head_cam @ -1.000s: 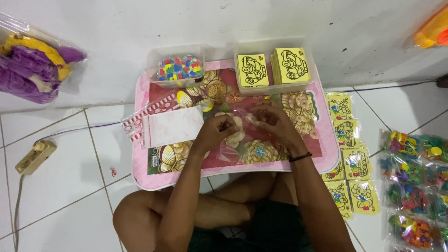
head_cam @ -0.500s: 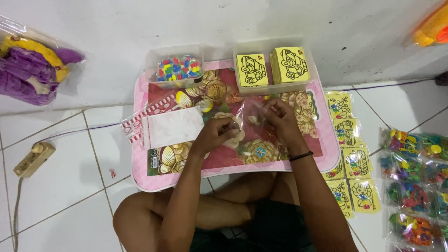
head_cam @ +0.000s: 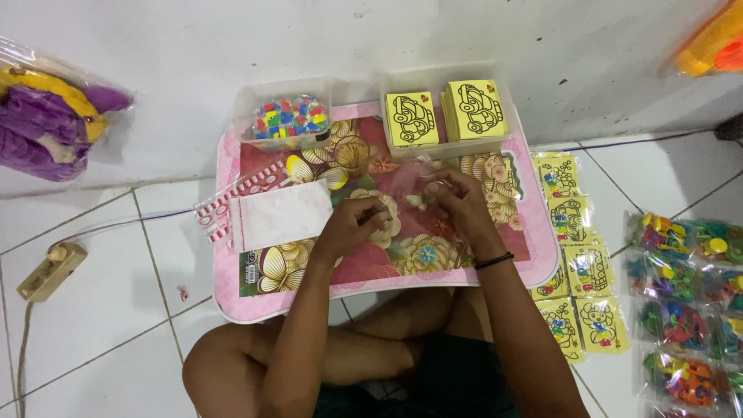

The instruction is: The person puts toy sand art cards and small bags of colored sand into clear plastic bags by hand while sitting on the floor.

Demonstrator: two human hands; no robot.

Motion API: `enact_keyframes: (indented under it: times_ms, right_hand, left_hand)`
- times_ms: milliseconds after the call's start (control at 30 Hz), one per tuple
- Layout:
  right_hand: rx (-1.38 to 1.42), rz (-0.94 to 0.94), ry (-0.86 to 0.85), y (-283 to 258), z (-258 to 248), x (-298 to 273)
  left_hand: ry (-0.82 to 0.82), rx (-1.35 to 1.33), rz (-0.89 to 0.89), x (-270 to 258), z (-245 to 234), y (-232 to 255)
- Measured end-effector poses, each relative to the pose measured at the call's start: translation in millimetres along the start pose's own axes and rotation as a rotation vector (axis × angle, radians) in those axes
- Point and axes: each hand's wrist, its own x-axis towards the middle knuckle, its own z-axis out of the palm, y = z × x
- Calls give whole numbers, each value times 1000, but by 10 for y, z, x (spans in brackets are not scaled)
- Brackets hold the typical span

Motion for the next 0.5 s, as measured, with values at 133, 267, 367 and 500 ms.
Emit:
enact_keyframes:
  times_ms: [133, 267, 367, 500]
  right_hand:
    - [-50, 13, 16, -25, 5, 4]
    - [-10, 14, 43, -5, -20, 0]
    - [13, 7, 44, 37, -55, 19]
    - [2, 2, 10, -43, -26, 17]
  left_hand:
    - [1, 44, 3, 20, -35, -83]
    - [-19, 15, 21, 33, -30, -201]
    - [-35, -2, 54, 23, -27, -189]
    - [-79, -177, 85, 26, -15, -64]
